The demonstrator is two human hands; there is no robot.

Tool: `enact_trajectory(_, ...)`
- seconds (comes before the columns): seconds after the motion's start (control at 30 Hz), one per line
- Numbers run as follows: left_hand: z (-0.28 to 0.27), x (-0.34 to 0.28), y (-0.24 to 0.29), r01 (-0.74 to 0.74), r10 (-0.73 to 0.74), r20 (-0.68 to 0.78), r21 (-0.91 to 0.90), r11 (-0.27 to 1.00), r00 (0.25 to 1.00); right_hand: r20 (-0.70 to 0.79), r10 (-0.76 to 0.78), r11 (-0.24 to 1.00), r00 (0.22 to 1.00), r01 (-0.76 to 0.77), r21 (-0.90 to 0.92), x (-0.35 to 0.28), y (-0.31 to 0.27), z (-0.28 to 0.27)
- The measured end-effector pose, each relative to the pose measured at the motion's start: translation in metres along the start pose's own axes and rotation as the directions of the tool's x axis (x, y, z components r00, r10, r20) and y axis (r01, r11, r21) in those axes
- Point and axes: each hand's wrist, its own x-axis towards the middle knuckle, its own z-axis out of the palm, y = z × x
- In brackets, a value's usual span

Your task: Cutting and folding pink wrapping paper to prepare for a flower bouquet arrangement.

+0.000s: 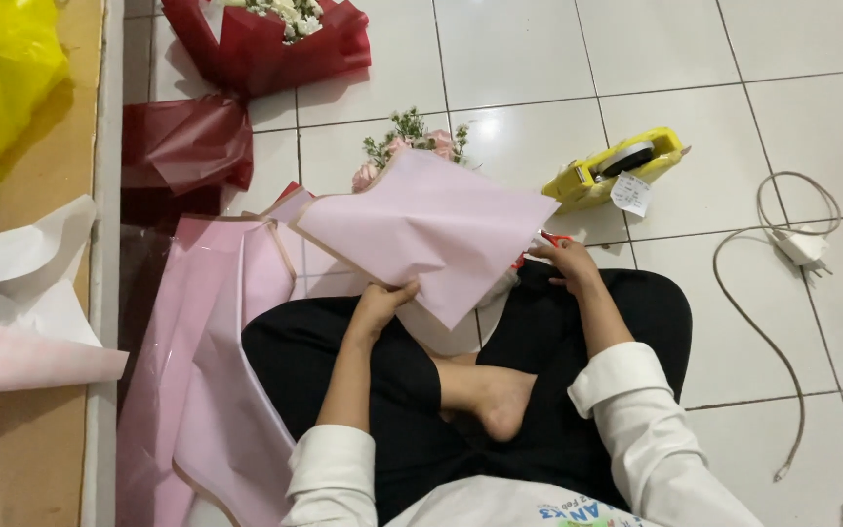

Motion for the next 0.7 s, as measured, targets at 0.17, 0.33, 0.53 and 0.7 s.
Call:
enact_trajectory(0.17,0.002,-0.025,0.020,-0.019,0.013,0.137,0.037,0.999,0.990,-0.178,-0.100,0.994,0.979,0.090,-0.064,0.034,0.031,-0.013)
enact_trajectory(0.33,0.005,-0.031,0.023,-0.035,-0.031,0.266,0.240,0.970,0.964,0.097,-0.163,0.923,0.982,0.117,0.368,0.016,0.029,-0.038)
enact_trajectory(0.53,0.011,0.025,-0.038,-0.099,0.093,0.056,0.112,0.989,0.994,-0.150,-0.347,0.837,0.926,0.233,-0.496,0.012,0.029,-0.022)
enact_trajectory(0.7,0.016,0.036,-0.051,-0.082,0.073,-0.063,-0.158,0.984,0.995,-0.277,-0.486,0.832,0.829,0.343,-0.435,0.009,0.027,-0.028)
